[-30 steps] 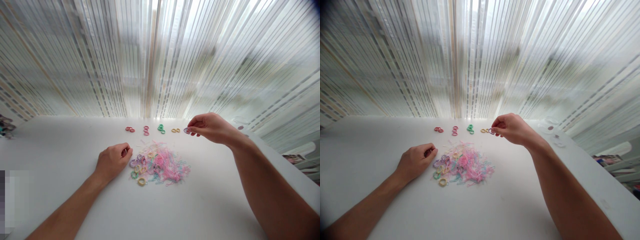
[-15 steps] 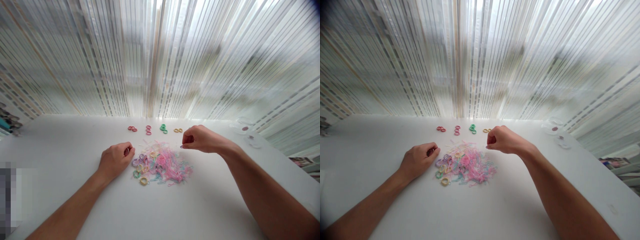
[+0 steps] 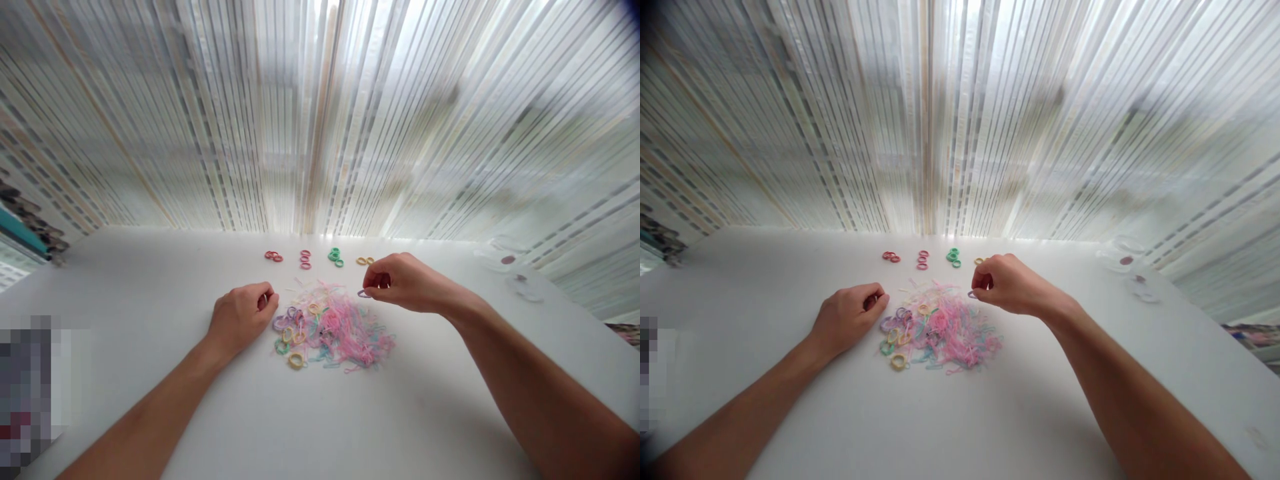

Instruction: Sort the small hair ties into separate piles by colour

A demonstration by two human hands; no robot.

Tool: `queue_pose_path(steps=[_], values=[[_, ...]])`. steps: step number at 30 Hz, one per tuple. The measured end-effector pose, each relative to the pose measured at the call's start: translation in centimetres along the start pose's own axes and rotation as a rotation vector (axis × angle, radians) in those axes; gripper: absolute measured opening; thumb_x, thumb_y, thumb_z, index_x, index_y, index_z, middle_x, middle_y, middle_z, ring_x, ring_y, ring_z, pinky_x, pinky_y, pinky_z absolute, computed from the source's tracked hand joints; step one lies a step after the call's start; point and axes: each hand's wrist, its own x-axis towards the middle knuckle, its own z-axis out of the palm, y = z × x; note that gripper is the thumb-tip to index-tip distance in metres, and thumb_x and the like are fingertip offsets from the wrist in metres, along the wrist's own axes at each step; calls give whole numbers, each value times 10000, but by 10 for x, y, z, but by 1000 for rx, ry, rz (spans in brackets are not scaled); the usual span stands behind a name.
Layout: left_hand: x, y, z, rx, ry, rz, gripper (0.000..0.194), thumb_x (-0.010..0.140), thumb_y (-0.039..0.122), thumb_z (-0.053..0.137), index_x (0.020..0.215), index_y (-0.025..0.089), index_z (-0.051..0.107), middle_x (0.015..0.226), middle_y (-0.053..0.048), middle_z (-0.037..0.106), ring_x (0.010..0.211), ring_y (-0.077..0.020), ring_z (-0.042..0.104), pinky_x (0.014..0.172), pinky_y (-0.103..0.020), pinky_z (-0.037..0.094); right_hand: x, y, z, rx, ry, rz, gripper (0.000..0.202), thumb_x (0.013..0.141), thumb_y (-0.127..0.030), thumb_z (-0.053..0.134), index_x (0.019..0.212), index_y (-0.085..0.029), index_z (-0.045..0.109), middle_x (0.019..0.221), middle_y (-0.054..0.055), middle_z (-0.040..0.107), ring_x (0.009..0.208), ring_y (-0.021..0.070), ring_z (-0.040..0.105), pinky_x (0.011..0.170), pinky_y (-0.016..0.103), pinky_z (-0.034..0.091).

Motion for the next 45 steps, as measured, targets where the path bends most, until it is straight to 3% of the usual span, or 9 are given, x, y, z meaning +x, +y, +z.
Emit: queue_pose_path(steps=[4, 7, 10, 15, 21, 27, 31, 37, 45], values=[[-1, 0, 0, -3, -1, 1, 286, 904, 445, 471, 757, 243, 612, 690, 17, 635, 653, -159, 536, 619, -290, 287, 2, -9, 13, -27, 52, -65, 84, 795, -163, 688, 742, -188, 749, 683, -4, 697, 630, 112, 597, 616, 239, 418], [-3, 0, -1, -4, 1, 2, 287, 903, 439, 470, 751, 241, 610, 687, 16, 632, 648, -157, 533, 618, -289, 288, 2, -13, 20, -28, 16, -91, 90, 784, -131, 689, 736, -187, 740, 673, -11, 695, 628, 110, 596, 620, 234, 414], [-3, 1, -2, -1, 4, -2, 287, 901, 439, 466, 742, 241, 601, 682, 19, 630, 642, -156, 528, 615, -288, 284, 1, -15, 21, -7, 2, -101, 98, 785, -121, 685, 741, -188, 742, 661, -18, 693, 615, 106, 593, 619, 234, 413], [-2, 0, -1, -6, -1, -1, 290, 896, 452, 466, 747, 245, 605, 686, 16, 637, 651, -162, 538, 619, -290, 284, 1, -18, 20, -17, 83, -97, 96, 797, -135, 685, 754, -187, 753, 667, -7, 703, 634, 112, 608, 641, 241, 421], [-1, -1, 0, -9, -2, 2, 285, 896, 448, 470, 738, 244, 593, 681, 18, 631, 648, -161, 536, 616, -289, 284, -3, -17, 16, 51, -138, -147, 111, 811, -197, 667, 801, -197, 777, 712, -1, 723, 639, 113, 610, 604, 231, 426], [-2, -1, 0, -8, 4, 4, 285, 903, 442, 461, 754, 249, 608, 701, 13, 654, 663, -170, 555, 619, -289, 285, -2, -18, 4, 79, -107, -81, 182, 850, -251, 614, 782, -191, 772, 656, -11, 684, 601, 112, 580, 569, 240, 397], [-2, -1, 0, -11, -1, 15, 293, 911, 434, 456, 752, 244, 611, 703, 5, 660, 664, -171, 565, 622, -292, 289, 23, -22, 13, 94, 40, -43, 184, 857, -272, 630, 792, -180, 776, 710, 14, 720, 644, 127, 619, 615, 250, 434], [-3, -2, 0, -17, -10, 15, 294, 928, 425, 452, 767, 243, 616, 714, 1, 669, 665, -171, 574, 625, -291, 292, 90, -24, 43, 61, 165, -103, 166, 847, -191, 660, 924, -179, 807, 840, 46, 778, 728, 144, 673, 700, 252, 474], [-3, -3, 1, -30, -9, 13, 273, 927, 402, 465, 758, 240, 607, 701, 9, 658, 656, -166, 572, 629, -293, 295, 133, -23, 48, -44, 132, -63, 134, 861, -232, 692, 891, -167, 805, 876, 77, 784, 767, 155, 681, 706, 253, 454]])
